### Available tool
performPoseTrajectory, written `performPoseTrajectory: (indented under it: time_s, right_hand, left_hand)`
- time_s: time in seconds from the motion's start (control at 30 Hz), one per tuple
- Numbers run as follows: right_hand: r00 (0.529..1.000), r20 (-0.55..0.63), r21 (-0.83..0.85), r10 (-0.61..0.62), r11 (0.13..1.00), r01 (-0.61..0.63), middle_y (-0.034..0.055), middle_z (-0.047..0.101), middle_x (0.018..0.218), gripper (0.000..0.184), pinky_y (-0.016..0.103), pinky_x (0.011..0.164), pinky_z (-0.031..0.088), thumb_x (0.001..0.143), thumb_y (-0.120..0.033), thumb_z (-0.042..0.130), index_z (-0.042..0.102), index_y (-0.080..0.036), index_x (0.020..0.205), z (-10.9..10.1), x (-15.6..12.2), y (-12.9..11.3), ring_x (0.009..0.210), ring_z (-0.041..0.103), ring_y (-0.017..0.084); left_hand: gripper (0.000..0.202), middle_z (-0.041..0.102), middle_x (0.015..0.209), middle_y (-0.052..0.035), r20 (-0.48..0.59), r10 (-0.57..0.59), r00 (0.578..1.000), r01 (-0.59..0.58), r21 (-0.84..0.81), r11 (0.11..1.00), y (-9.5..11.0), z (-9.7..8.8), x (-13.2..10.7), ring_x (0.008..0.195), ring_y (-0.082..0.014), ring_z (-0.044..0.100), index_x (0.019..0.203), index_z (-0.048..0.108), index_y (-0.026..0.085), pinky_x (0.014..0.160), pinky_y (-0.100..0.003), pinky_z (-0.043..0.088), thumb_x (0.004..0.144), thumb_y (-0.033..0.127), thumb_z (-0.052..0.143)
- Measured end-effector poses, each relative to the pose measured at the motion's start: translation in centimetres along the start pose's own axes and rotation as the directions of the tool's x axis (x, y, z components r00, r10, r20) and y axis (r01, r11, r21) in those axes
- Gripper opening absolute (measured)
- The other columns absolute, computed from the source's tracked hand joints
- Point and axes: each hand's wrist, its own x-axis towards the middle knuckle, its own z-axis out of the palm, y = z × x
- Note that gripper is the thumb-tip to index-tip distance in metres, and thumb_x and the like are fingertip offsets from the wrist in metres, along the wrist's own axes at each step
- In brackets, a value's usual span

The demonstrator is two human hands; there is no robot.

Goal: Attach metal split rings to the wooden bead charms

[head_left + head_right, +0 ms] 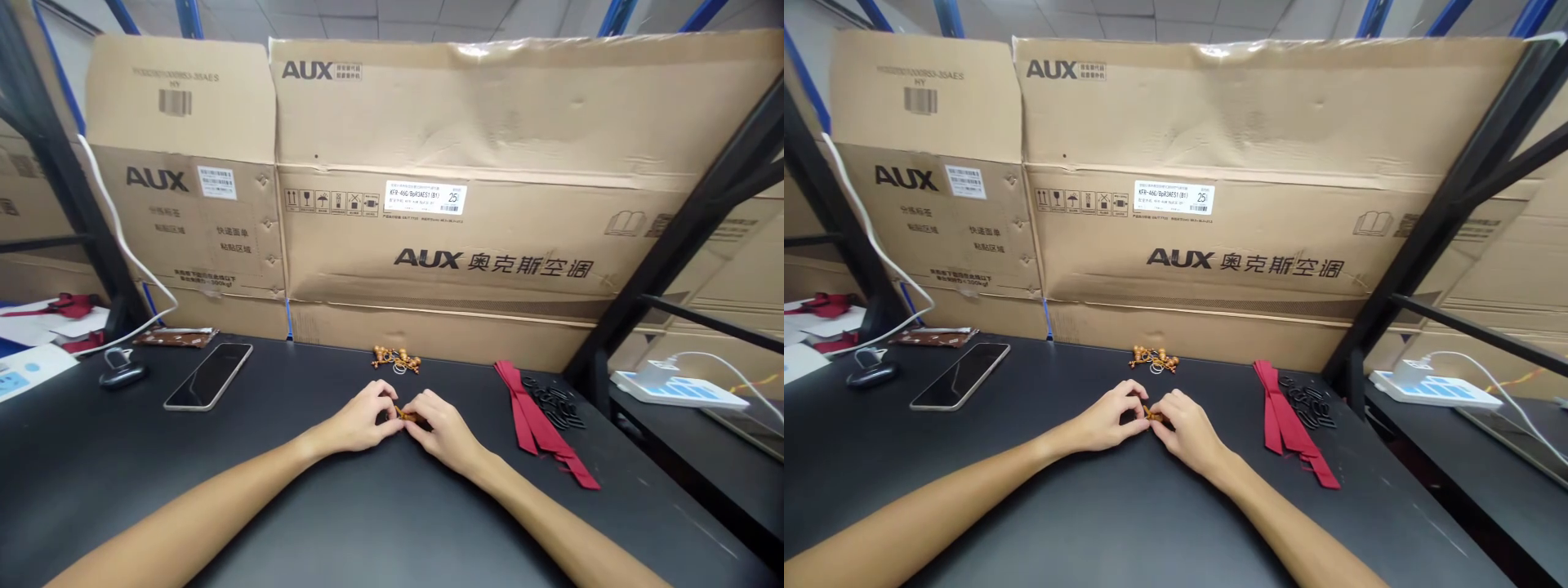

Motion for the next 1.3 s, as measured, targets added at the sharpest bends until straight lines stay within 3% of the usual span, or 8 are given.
performPoseTrajectory:
  time_s: [0.13,0.37,0.77,0.97,1.2,1.3]
  right_hand:
    - [1.000,0.007,-0.012,-0.002,1.000,0.002,0.0032,0.062,0.078,0.006,0.029,0.067,0.045,0.087,-0.018,0.055,0.060,-0.021,0.085,-0.10,0.12,-0.08,0.075,0.053,0.018]
    - [0.994,-0.046,-0.043,0.104,0.993,-0.106,0.0034,0.063,0.078,0.008,0.030,0.066,0.048,0.086,-0.020,0.055,0.061,-0.022,0.082,-0.24,0.21,0.55,0.074,0.054,0.018]
    - [1.000,0.004,-0.023,0.023,0.999,-0.023,0.0030,0.062,0.075,0.005,0.029,0.065,0.046,0.085,-0.018,0.057,0.061,-0.021,0.085,-0.17,0.15,-0.32,0.073,0.054,0.018]
    - [1.000,-0.012,-0.024,0.007,1.000,-0.007,0.0032,0.062,0.074,0.005,0.029,0.064,0.045,0.084,-0.018,0.057,0.061,-0.021,0.082,-0.21,0.24,-0.40,0.072,0.054,0.018]
    - [0.988,-0.030,-0.108,0.154,0.982,-0.157,0.0024,0.062,0.075,0.006,0.030,0.066,0.045,0.083,-0.018,0.058,0.061,-0.021,0.080,-0.04,0.29,0.08,0.072,0.055,0.018]
    - [0.989,-0.017,-0.054,0.144,0.988,-0.145,0.0023,0.062,0.075,0.006,0.029,0.066,0.046,0.084,-0.019,0.057,0.062,-0.021,0.081,-0.03,0.24,0.24,0.072,0.055,0.018]
  left_hand:
    - [0.015,0.053,0.107,-0.0060,0.006,0.009,1.000,-0.009,-0.010,1.000,0.00,-0.19,0.04,0.103,-0.0187,0.053,0.077,0.062,0.018,0.094,-0.032,0.043,0.088,0.027,0.055]
    - [0.012,0.054,0.107,-0.0053,-0.001,0.005,1.000,-0.005,-0.040,0.999,0.33,-0.36,0.12,0.102,-0.0180,0.054,0.084,0.063,0.019,0.096,-0.032,0.041,0.089,0.025,0.054]
    - [0.020,0.052,0.109,-0.0065,0.016,0.002,1.000,-0.002,-0.031,1.000,0.38,-0.30,-0.08,0.102,-0.0195,0.054,0.075,0.061,0.018,0.095,-0.034,0.043,0.086,0.034,0.059]
    - [0.014,0.054,0.108,-0.0067,-0.003,0.038,0.999,-0.038,0.014,0.999,0.13,-0.12,-0.09,0.103,-0.0196,0.052,0.077,0.060,0.018,0.094,-0.034,0.043,0.088,0.024,0.054]
    - [0.014,0.054,0.108,-0.0063,-0.006,0.054,0.999,-0.054,-0.032,0.998,0.37,-0.32,0.05,0.102,-0.0183,0.053,0.082,0.060,0.018,0.094,-0.032,0.043,0.091,0.023,0.050]
    - [0.014,0.054,0.108,-0.0061,-0.017,0.038,0.999,-0.038,-0.026,0.999,0.45,-0.31,-0.01,0.102,-0.0181,0.053,0.080,0.060,0.018,0.094,-0.032,0.043,0.090,0.025,0.053]
